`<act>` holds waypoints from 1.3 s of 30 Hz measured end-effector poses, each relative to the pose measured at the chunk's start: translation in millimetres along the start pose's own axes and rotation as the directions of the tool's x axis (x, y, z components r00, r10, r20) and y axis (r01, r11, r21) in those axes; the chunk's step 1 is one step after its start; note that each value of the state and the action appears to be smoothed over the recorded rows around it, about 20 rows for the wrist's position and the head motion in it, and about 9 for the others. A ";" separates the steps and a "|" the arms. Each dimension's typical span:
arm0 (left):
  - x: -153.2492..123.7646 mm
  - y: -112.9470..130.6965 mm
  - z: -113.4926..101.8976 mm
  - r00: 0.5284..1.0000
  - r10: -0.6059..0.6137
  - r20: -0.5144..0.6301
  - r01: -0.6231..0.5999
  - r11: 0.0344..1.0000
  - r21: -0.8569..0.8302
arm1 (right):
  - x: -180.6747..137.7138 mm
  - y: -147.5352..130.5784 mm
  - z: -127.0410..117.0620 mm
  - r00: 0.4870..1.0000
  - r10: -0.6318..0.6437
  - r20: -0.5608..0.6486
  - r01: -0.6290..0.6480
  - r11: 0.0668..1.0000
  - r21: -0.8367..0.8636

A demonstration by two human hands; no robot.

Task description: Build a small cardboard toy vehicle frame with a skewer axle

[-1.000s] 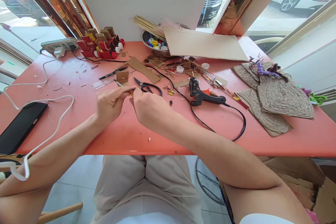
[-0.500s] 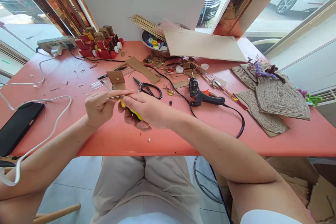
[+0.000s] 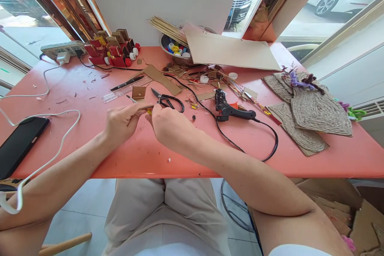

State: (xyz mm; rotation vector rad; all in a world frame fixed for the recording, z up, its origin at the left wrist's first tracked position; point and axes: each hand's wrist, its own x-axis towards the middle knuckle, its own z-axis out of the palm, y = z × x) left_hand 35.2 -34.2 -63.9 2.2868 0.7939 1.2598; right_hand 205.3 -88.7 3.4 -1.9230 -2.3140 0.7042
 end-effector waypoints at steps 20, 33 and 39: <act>10.6 -17.1 18.5 0.939 -0.343 0.020 0.283 0.738 -0.613 | 10.4 13.4 10.5 0.991 -0.029 -0.134 0.089 0.880 0.466; 14.2 -51.3 -5.6 0.868 -0.496 -0.026 0.381 0.698 -0.607 | 3.3 41.5 -12.7 0.967 -0.008 -0.254 0.013 1.000 0.018; 12.2 -47.6 -4.7 0.868 -0.496 -0.030 0.375 0.692 -0.617 | 12.6 45.7 -18.2 0.950 0.243 -0.197 -0.280 0.942 -0.186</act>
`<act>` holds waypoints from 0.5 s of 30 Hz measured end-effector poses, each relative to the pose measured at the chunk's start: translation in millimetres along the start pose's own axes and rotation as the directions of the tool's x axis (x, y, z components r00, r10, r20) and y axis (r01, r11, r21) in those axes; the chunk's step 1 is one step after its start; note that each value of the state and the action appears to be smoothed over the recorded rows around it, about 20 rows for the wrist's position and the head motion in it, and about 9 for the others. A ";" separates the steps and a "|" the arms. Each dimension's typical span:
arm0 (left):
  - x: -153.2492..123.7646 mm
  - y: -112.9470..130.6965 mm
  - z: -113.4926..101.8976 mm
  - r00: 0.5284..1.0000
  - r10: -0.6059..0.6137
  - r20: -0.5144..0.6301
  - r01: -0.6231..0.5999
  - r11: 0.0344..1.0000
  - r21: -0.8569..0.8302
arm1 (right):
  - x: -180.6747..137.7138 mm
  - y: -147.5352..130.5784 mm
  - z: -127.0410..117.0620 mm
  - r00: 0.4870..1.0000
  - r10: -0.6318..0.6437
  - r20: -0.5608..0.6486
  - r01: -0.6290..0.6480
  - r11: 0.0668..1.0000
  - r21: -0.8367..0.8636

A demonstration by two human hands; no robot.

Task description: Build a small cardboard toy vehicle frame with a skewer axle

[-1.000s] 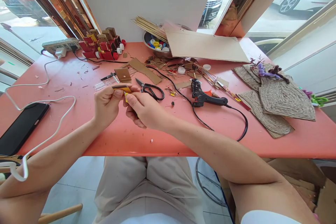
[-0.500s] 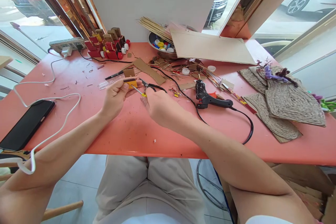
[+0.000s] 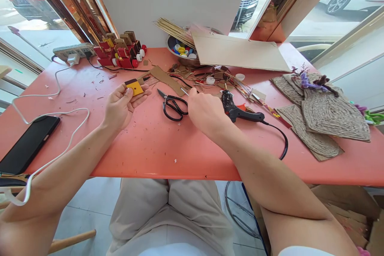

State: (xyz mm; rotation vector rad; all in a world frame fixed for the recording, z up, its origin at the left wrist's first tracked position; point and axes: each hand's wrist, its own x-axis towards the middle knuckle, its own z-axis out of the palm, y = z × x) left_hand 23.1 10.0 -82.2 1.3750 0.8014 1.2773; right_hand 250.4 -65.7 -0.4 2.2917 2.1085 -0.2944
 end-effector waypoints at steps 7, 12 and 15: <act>-5.4 6.3 8.9 0.996 -0.070 -0.052 0.068 0.997 -0.028 | -4.9 -15.6 -4.0 0.997 0.028 0.078 -0.011 0.976 -0.215; -6.6 6.9 11.1 0.995 -0.090 -0.038 0.090 0.996 0.012 | 0.1 -5.7 -13.1 0.998 0.066 -0.021 -0.068 0.987 -0.148; -6.9 6.6 12.8 0.997 -0.080 -0.007 0.080 0.996 0.029 | 9.1 2.4 -17.4 0.980 0.078 -0.184 -0.099 0.989 -0.111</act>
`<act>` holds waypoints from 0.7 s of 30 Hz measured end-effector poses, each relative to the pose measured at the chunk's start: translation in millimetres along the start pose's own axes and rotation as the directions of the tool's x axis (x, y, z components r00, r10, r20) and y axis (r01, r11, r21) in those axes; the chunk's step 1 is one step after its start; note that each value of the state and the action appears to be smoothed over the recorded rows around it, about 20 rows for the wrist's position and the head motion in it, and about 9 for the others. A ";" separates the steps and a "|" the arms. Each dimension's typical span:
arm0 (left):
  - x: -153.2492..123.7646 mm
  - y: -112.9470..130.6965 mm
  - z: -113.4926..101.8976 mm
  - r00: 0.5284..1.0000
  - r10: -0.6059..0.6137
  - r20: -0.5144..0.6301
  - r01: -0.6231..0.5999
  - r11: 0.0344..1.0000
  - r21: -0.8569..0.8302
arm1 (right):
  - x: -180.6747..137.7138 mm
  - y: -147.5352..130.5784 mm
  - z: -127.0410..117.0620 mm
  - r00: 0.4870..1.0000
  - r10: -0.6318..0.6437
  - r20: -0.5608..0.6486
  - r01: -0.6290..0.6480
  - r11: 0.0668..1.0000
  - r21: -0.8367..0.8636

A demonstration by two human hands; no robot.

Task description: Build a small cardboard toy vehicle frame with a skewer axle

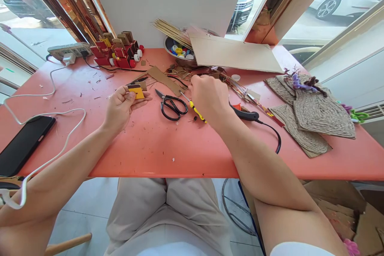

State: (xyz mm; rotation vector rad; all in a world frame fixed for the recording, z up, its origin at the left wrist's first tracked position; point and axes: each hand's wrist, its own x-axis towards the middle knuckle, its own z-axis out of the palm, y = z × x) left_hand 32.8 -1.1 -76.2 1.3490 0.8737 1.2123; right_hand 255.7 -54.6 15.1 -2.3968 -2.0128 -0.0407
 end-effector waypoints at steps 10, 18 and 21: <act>-5.7 2.5 7.9 0.985 0.035 0.168 -0.059 0.989 0.136 | 33.8 -7.5 13.8 0.989 -0.076 0.130 0.086 0.993 -0.076; 0.1 2.0 -3.9 0.999 0.006 0.050 -0.027 0.905 0.425 | 35.7 -1.8 15.9 0.992 -0.074 0.098 0.079 0.996 -0.048; -0.4 9.1 -5.9 0.998 -0.051 -0.027 0.056 0.742 0.669 | 36.6 -2.7 15.1 0.994 -0.049 0.095 0.056 0.996 -0.070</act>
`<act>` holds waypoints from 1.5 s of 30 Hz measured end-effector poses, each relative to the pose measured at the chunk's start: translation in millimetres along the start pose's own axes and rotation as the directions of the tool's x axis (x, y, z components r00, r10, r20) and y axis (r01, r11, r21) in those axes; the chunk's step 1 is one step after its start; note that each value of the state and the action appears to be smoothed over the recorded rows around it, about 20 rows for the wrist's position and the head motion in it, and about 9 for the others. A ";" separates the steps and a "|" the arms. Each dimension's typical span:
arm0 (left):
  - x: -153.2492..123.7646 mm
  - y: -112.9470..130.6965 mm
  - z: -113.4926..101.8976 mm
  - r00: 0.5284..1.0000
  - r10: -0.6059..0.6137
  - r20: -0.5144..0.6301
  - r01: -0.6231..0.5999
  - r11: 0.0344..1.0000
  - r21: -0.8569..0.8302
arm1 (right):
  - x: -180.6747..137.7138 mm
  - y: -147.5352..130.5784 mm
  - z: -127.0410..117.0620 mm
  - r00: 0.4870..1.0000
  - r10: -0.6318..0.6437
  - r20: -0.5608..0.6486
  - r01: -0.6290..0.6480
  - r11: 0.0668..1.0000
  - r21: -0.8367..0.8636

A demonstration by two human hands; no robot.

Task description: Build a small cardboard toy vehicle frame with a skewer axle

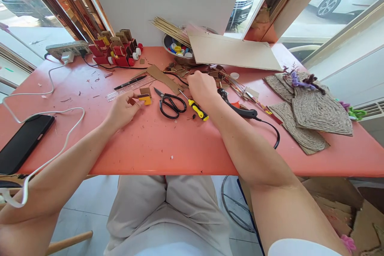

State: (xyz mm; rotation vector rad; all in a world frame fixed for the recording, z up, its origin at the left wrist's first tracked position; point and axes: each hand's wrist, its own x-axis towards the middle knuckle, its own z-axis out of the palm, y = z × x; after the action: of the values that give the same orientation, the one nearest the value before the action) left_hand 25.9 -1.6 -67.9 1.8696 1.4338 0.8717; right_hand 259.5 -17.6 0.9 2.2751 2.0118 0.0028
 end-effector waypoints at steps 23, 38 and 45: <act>-25.8 25.9 15.1 0.956 0.275 0.105 -0.191 0.851 -0.489 | -37.8 -24.7 32.8 0.924 -0.295 -0.243 0.275 0.073 0.959; -15.4 20.9 10.0 0.962 0.233 -0.143 -0.273 0.814 -0.513 | -6.9 -34.8 32.6 0.899 -0.414 -0.139 0.436 0.825 0.360; -15.9 21.4 9.6 0.961 0.251 -0.115 -0.274 0.812 -0.515 | -3.1 -36.3 31.8 0.926 -0.360 -0.111 0.375 0.846 0.379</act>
State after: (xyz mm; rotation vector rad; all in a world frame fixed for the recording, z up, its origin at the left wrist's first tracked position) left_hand 42.6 -22.5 -58.7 1.6374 0.8347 1.2963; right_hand 225.5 -18.8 -33.4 2.0405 2.6404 -0.4357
